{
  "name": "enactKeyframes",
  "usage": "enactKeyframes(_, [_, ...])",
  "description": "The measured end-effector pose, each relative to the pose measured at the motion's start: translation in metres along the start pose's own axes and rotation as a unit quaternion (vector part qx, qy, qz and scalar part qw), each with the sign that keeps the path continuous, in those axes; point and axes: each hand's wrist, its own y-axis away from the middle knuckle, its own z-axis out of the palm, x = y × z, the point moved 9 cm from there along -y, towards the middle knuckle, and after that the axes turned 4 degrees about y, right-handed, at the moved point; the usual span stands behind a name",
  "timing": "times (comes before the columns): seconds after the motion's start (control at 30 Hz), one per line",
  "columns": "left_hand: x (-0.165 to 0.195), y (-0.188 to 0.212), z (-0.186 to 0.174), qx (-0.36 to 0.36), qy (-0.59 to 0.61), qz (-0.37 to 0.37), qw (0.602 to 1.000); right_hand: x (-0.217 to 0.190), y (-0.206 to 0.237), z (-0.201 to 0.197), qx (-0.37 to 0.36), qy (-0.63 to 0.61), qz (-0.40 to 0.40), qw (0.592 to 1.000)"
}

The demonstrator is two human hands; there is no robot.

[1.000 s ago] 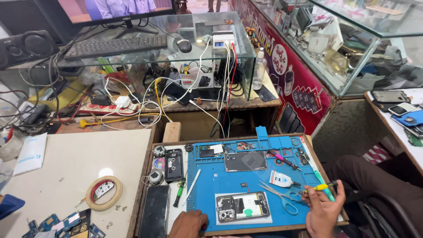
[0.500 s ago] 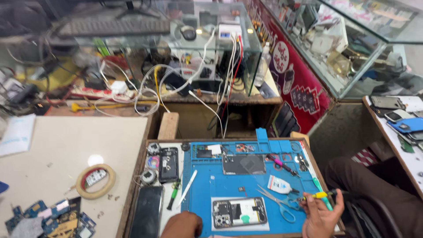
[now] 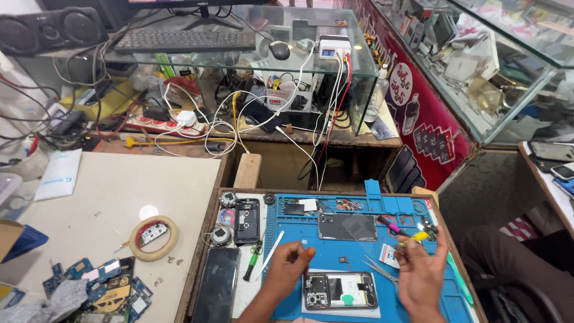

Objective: The person uses a yellow-handled screwdriver to remove screws from a disassembled smartphone on a blue work mat. They then handle a separate phone back cover, a SIM tray, and a battery, placing the back cover aside and inserting the SIM tray into the battery before setting it down.

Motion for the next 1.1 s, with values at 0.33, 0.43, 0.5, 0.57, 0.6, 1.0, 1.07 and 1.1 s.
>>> enactKeyframes(0.33, [0.045, 0.003, 0.047, -0.071, -0.25, 0.16, 0.952, 0.001, 0.06, 0.072, -0.189, 0.351, -0.345, 0.85])
enactKeyframes(0.43, [0.06, 0.014, 0.057, -0.081, -0.307, 0.206, 0.926, 0.003, 0.061, 0.073, -0.202, 0.345, -0.349, 0.847])
enactKeyframes(0.5, [0.068, 0.022, 0.064, -0.088, -0.315, 0.249, 0.912, 0.004, 0.065, 0.075, -0.198, 0.353, -0.361, 0.84])
enactKeyframes(0.57, [0.067, 0.021, 0.066, -0.089, -0.314, 0.235, 0.916, 0.008, 0.064, 0.075, -0.194, 0.336, -0.336, 0.858])
enactKeyframes(0.6, [0.064, 0.021, 0.067, -0.09, -0.313, 0.225, 0.918, 0.01, 0.063, 0.073, -0.191, 0.329, -0.32, 0.868])
enactKeyframes(1.0, [0.059, 0.027, 0.069, -0.083, -0.385, 0.284, 0.874, 0.005, 0.076, 0.085, -0.202, 0.324, -0.362, 0.85])
enactKeyframes(1.07, [0.058, 0.025, 0.07, -0.088, -0.385, 0.271, 0.878, 0.005, 0.074, 0.087, -0.208, 0.318, -0.354, 0.855])
enactKeyframes(1.1, [0.057, 0.024, 0.07, -0.092, -0.384, 0.262, 0.881, 0.006, 0.073, 0.088, -0.21, 0.316, -0.347, 0.858])
